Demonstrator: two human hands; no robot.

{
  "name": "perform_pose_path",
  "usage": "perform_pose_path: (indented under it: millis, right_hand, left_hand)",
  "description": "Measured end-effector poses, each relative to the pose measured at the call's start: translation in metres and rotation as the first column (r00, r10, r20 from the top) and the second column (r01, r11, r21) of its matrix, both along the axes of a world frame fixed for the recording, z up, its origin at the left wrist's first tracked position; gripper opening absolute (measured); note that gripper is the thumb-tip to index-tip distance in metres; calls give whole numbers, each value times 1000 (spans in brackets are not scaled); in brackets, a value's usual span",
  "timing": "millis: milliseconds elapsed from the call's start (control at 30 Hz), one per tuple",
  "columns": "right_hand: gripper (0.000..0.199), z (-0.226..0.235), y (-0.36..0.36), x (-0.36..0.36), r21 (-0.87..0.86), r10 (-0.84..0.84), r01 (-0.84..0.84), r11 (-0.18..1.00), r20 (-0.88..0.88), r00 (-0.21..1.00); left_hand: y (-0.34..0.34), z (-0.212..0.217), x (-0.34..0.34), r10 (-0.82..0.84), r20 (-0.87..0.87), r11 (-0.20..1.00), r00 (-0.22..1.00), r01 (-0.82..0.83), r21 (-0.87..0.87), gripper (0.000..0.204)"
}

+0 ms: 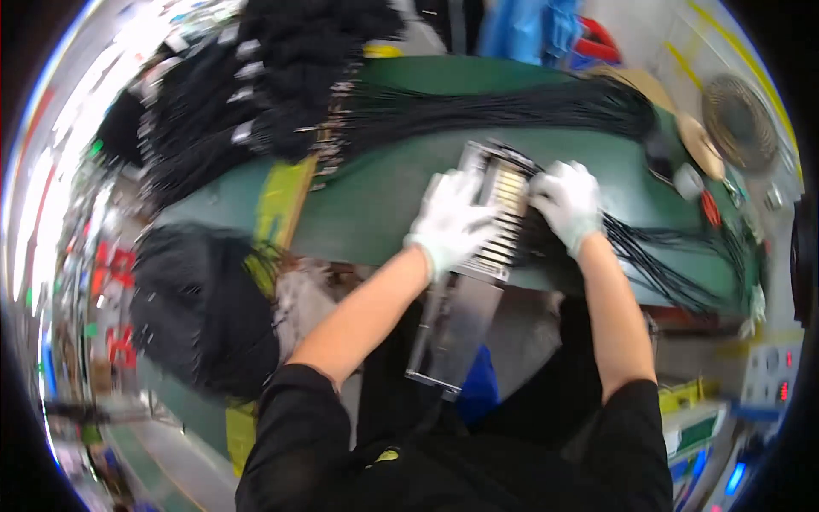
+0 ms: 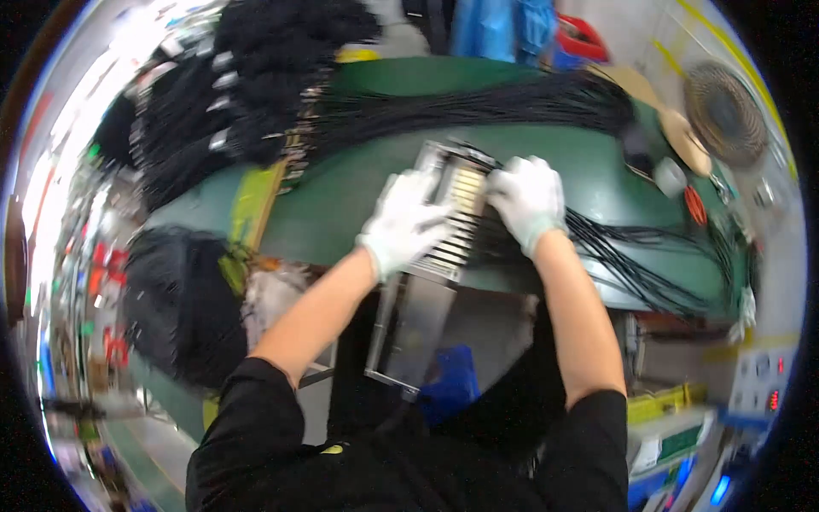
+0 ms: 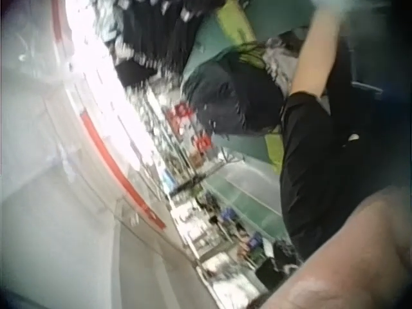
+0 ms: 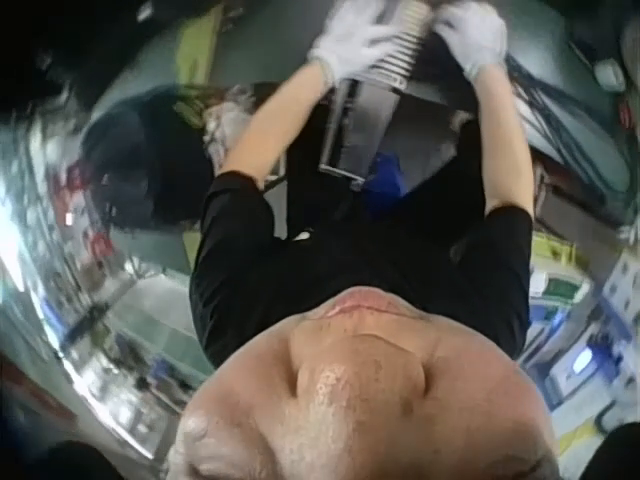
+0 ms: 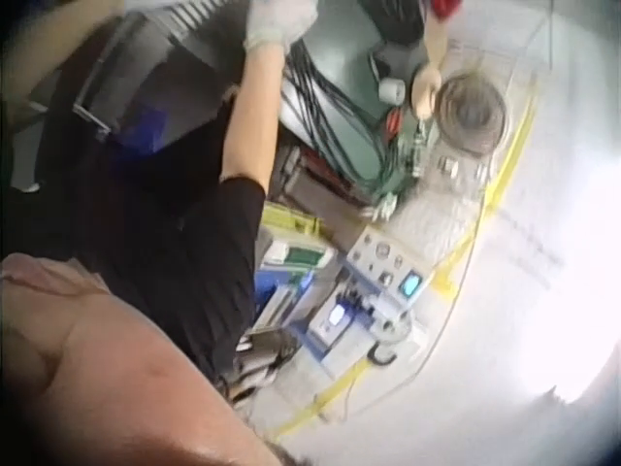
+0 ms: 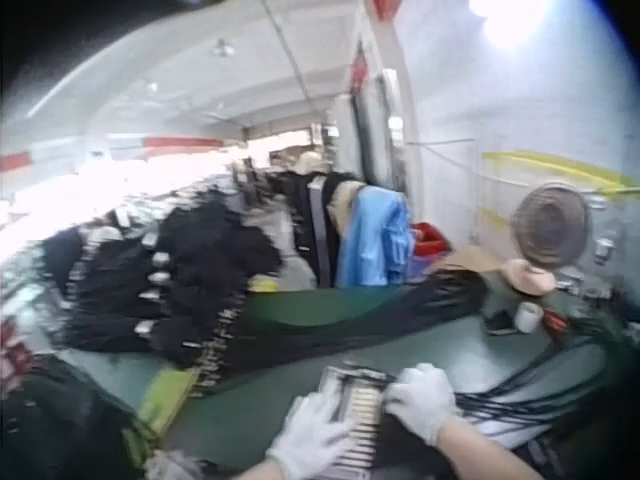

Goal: The person assembles wiring harnesses by inserting terminals into a metal fixture, then tests them using an automatic tester machine.

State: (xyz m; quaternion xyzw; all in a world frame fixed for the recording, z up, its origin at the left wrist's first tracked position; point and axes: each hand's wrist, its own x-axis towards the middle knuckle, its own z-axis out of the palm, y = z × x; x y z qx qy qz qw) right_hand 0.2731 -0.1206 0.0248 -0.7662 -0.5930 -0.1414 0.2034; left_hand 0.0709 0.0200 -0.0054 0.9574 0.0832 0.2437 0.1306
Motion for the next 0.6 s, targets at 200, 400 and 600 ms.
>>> perform_pose_path:
  millis: [200, 400, 600]
  right_hand:
    - [9, 20, 11, -32, 367, 306, -218, 904, -199, 931]
    - [18, -2, 10, -69, 258, 309, -273, 927, -113, 944]
    - [21, 4, 4, -58, 208, 277, -196, 958, -510, 814]
  left_hand:
    - [2, -5, 2, 67, 132, 956, 989, -26, -292, 27]
    - [5, -22, 8, 138, 284, 931, 949, -27, -363, 14]
    - [5, -24, 8, 135, 394, 970, 909, -41, -240, 15]
